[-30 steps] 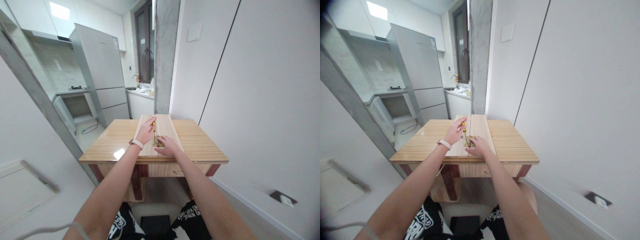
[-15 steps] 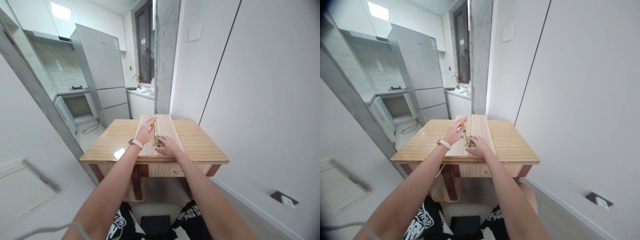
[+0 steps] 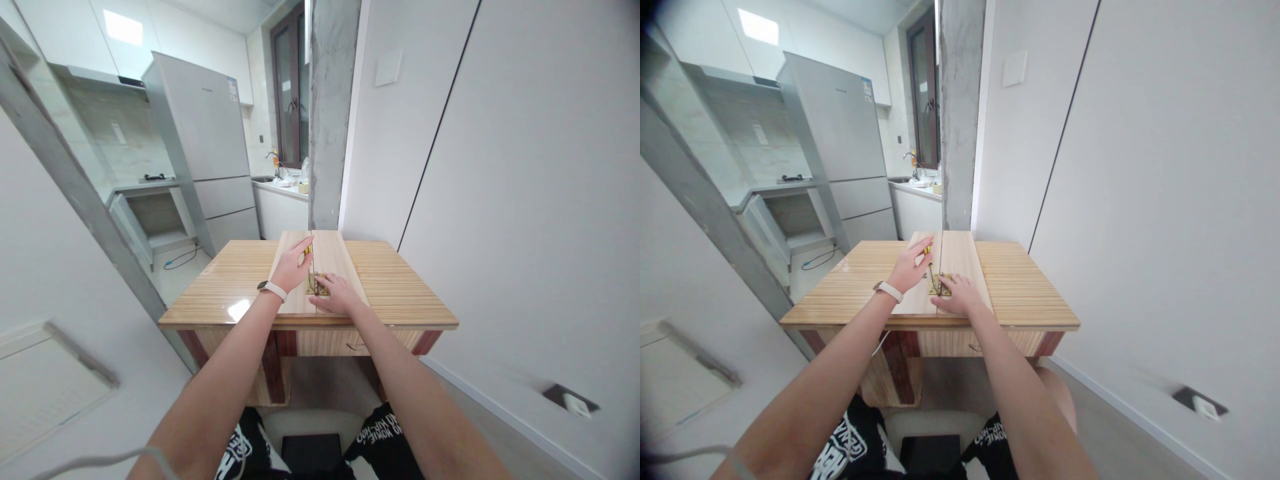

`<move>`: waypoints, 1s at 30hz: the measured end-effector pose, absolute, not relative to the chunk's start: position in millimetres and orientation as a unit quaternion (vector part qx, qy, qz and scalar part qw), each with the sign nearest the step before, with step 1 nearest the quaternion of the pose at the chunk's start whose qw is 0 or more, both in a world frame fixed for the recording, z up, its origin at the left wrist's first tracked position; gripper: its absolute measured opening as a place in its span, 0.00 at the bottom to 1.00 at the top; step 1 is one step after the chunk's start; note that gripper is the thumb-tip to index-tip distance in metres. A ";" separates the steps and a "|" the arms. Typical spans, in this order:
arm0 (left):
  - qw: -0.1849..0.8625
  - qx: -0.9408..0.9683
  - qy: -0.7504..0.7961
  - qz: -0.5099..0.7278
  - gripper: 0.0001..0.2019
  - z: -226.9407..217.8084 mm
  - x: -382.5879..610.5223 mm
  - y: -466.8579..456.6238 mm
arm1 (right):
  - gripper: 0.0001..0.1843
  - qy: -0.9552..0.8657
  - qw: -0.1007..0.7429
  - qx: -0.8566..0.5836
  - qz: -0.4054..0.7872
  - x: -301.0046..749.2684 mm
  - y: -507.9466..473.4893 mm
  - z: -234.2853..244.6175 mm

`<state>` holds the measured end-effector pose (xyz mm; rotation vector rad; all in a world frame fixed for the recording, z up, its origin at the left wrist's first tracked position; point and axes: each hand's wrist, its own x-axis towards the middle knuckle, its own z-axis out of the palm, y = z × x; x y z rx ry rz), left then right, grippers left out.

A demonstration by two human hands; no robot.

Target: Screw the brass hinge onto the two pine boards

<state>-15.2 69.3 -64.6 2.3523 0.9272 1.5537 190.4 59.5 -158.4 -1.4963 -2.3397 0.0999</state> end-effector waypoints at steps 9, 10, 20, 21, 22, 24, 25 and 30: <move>0.064 0.764 0.365 0.528 0.18 -68.9 -12.0 70.4 | 0.51 -0.823 0.172 -0.540 0.046 190.0 59.2 -158.2; 0.059 0.767 0.367 0.523 0.17 -68.1 -12.2 69.9 | 0.51 -0.822 0.170 -0.541 0.048 190.1 59.4 -158.2; 0.076 0.804 0.320 0.497 0.25 -58.6 -8.2 64.0 | 0.50 -0.825 0.178 -0.535 0.043 190.1 57.5 -157.0; 0.079 0.798 0.327 0.499 0.25 -59.0 -8.3 64.0 | 0.50 -0.825 0.177 -0.534 0.043 189.8 57.1 -156.4; 0.079 0.793 0.338 0.501 0.24 -59.4 -8.5 64.1 | 0.50 -0.825 0.176 -0.535 0.043 189.6 56.9 -155.7; 0.067 0.786 0.358 0.500 0.21 -60.0 -9.2 64.5 | 0.50 -0.825 0.173 -0.537 0.045 189.2 56.6 -154.8; 0.059 0.784 0.365 0.498 0.20 -60.2 -9.5 64.8 | 0.50 -0.824 0.172 -0.538 0.047 189.0 56.5 -154.5; 0.048 0.792 0.328 0.512 0.22 -61.0 -9.7 68.1 | 0.49 -0.825 0.175 -0.535 0.048 189.4 57.1 -155.8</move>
